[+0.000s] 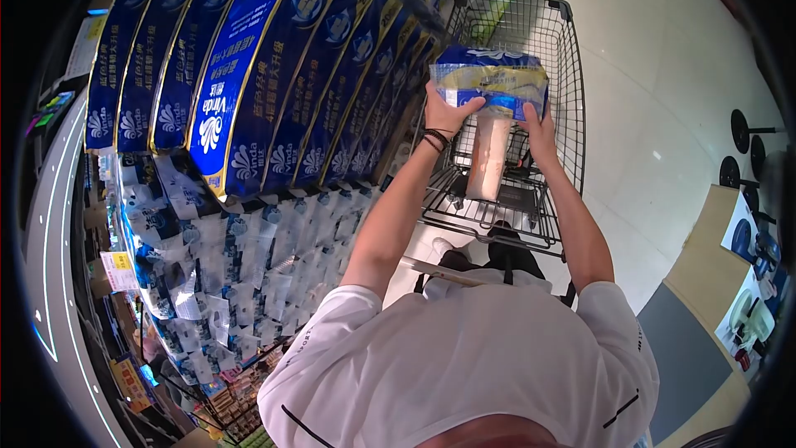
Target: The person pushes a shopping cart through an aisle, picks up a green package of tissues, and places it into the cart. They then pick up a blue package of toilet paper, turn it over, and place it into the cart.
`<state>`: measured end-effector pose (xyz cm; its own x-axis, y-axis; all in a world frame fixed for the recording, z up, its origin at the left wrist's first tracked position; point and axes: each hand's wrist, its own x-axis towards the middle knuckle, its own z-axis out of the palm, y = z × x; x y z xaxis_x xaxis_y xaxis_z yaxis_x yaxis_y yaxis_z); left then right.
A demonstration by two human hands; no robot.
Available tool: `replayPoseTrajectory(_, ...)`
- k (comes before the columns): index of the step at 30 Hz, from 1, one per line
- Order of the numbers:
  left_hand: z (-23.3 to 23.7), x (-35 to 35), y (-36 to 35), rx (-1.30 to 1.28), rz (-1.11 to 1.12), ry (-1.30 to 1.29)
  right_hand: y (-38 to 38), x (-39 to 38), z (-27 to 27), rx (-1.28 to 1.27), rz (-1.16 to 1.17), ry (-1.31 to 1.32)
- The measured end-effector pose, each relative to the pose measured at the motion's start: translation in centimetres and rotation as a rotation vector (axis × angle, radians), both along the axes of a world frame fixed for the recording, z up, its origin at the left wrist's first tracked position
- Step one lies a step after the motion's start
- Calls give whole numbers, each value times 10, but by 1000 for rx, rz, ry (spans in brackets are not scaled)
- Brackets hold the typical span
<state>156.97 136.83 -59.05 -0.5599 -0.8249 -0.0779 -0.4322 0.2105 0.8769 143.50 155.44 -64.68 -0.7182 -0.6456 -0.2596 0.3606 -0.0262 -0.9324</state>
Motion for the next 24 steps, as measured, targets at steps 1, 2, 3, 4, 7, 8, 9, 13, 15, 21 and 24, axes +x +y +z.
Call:
replayPoseTrajectory(1, 1, 3, 2, 13, 4, 9, 1, 4, -1, -9, -13, 5)
replayPoseTrajectory(2, 2, 5, 5, 14, 6, -2, 2, 7, -1, 8, -23, 40)
replayPoseTrajectory(3, 11, 6, 10, 14, 9, -12, 4, 8, -5, 24, -32, 75)
replayPoseTrajectory(4, 16, 9, 14, 11, 14, -21, 5, 10, -2, 35, -40, 111)
replayPoseTrajectory(7, 12, 18, 16, -37, 55, -97, 8, 12, 19, 79, -78, 128)
replayPoseTrajectory(8, 9, 20, 13, -51, 67, -111, 6, 14, 17, 55, -72, 143)
replayPoseTrajectory(9, 1, 24, 7, -14, 43, -75, 3, 13, 12, 31, -69, 163)
replayPoseTrajectory(13, 12, 18, -4, 104, 46, 202, -21, 14, 34, 36, -92, 160)
replayPoseTrajectory(15, 17, 17, -2, 2, 122, 259, -26, 10, 57, 0, -99, 158)
replayPoseTrajectory(21, 142, 41, 47, 3, 34, 586, 8, 59, 195, -191, -287, 174)
replayPoseTrajectory(24, 230, 66, 66, 210, -24, 656, 22, 85, 271, -266, -342, 259)
